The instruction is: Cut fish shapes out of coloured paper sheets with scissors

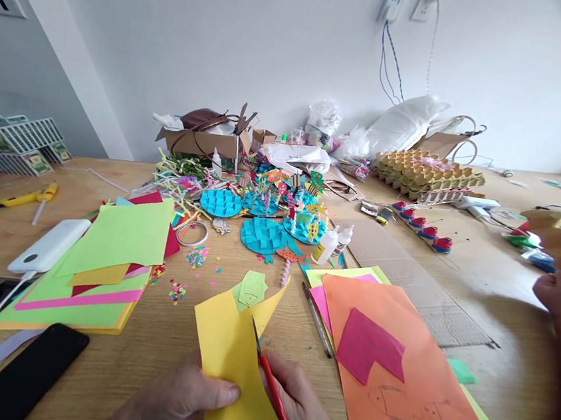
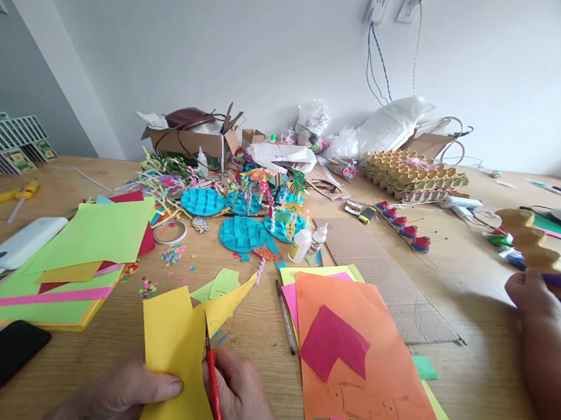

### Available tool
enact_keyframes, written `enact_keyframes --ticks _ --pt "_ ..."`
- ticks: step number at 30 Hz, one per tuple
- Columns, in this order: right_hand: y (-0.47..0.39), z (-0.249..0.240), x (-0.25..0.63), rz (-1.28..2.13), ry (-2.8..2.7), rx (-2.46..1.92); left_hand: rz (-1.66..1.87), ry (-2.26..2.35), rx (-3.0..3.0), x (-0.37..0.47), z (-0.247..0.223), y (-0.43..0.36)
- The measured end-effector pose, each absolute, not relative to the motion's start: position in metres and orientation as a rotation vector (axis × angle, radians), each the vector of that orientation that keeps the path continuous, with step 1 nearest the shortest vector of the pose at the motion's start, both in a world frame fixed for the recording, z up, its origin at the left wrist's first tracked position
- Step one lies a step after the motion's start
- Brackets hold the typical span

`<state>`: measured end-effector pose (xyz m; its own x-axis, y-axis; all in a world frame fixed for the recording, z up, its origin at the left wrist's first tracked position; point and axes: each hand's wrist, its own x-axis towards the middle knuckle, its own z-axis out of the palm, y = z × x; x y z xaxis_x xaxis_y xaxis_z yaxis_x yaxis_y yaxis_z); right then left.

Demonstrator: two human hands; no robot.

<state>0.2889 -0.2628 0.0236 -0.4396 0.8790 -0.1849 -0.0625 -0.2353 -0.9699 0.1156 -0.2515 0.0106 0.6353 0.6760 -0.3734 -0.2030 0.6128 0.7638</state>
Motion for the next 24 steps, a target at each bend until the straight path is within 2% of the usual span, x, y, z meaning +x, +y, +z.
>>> enact_keyframes --ticks 6,24 --pt "-0.266 0.025 0.284 1.847 -1.154 -1.01 0.555 0.665 0.736 0.117 0.007 -0.253" --pt "-0.272 0.01 0.287 1.738 -1.157 -1.057 0.514 0.61 0.712 0.125 0.01 -0.257"
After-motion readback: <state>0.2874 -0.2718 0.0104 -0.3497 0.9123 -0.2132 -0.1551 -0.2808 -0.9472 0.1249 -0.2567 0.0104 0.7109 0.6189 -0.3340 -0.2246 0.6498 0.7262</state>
